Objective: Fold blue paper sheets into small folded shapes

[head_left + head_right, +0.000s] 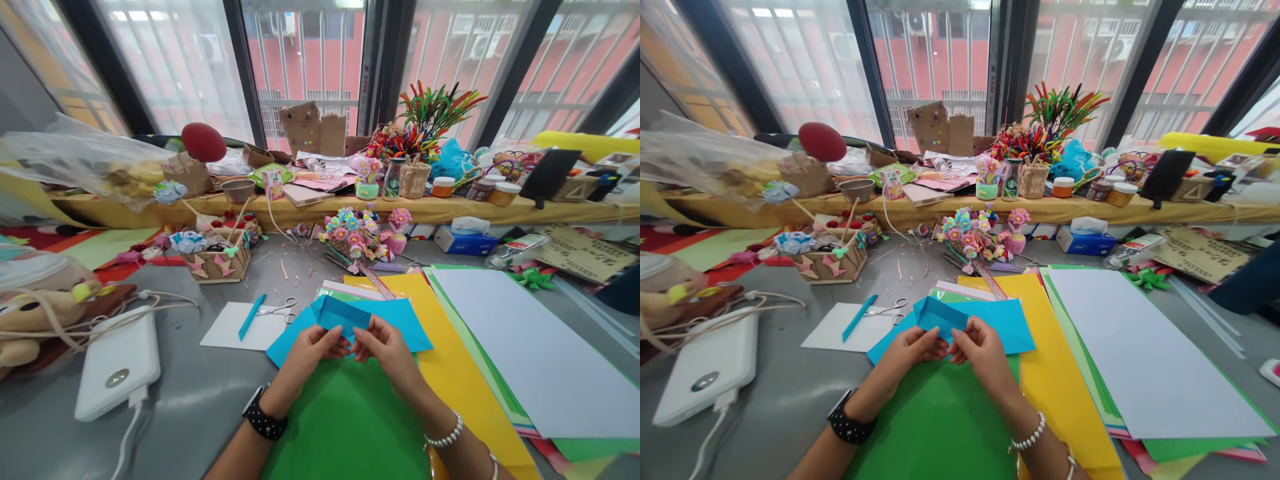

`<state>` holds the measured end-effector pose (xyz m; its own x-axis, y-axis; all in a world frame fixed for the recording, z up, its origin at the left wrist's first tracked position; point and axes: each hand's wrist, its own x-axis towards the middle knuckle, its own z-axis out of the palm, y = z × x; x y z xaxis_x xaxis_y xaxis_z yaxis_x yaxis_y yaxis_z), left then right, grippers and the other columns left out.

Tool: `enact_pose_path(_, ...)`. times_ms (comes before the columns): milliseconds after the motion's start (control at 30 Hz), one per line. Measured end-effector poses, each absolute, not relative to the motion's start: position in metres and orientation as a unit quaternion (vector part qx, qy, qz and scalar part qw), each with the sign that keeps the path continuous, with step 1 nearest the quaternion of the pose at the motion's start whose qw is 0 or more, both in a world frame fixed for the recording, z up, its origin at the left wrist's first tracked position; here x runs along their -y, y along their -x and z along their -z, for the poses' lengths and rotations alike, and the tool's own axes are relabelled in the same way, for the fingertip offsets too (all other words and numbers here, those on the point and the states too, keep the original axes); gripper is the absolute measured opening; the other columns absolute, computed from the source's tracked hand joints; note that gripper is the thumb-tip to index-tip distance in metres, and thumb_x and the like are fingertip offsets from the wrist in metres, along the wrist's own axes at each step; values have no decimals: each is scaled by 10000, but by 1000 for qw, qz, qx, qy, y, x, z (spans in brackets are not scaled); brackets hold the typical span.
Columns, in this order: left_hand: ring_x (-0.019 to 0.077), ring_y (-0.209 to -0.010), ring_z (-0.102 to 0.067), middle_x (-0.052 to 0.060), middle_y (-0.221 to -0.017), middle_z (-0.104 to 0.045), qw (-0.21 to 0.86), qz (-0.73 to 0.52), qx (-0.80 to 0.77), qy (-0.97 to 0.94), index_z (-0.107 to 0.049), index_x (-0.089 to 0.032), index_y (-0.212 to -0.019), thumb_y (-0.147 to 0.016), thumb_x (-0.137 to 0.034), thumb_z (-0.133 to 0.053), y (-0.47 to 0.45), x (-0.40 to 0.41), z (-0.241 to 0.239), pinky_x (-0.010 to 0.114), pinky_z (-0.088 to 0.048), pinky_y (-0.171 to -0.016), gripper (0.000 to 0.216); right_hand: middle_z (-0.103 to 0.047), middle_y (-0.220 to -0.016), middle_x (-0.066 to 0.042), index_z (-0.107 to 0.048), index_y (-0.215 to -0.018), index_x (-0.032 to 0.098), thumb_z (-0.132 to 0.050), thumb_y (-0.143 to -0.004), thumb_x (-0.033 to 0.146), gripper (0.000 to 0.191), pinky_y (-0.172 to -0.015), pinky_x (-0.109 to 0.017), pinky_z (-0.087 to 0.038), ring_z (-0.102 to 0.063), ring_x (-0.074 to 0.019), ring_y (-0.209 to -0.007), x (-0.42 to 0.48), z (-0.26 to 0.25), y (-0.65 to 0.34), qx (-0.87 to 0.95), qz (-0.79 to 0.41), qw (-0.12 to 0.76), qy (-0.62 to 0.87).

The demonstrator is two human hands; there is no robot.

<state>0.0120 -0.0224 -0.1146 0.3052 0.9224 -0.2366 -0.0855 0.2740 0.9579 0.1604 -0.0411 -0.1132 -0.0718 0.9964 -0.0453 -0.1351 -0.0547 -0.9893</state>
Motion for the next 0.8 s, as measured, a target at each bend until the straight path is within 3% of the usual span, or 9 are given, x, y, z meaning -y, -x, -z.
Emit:
enact_pose_path(233, 169, -543, -613, 25, -562, -661, 624, -370, -471, -503, -578, -129, -584, -599, -458, -660, -14, 23, 114, 287, -474, -586, 339, -529, -476, 41, -448, -559, 179, -587, -708, 423, 318, -422, -218, -359, -462, -88, -408, 42, 115, -164, 522, -500, 485, 492)
enact_pose_path(600, 170, -497, -580, 40, -467, -640, 559, -343, -492, -572, -600, -132, -465, -657, -409, -619, -14, 27, 108, 262, -426, -546, 338, -540, -512, 15, -485, -567, 174, -526, -744, 456, 336, -454, -227, -392, -488, -110, -450, 41, 113, -164, 560, -475, 461, 498)
enact_pose_path(800, 199, -562, -630, 16, -526, -646, 548, -390, -506, -540, -513, -167, -533, -631, -411, -627, -14, 24, 112, 283, -465, -554, 287, -512, -501, 27, -511, -569, 169, -492, -782, 406, 319, -439, -212, -378, -454, -96, -435, 41, 110, -167, 580, -445, 457, 506)
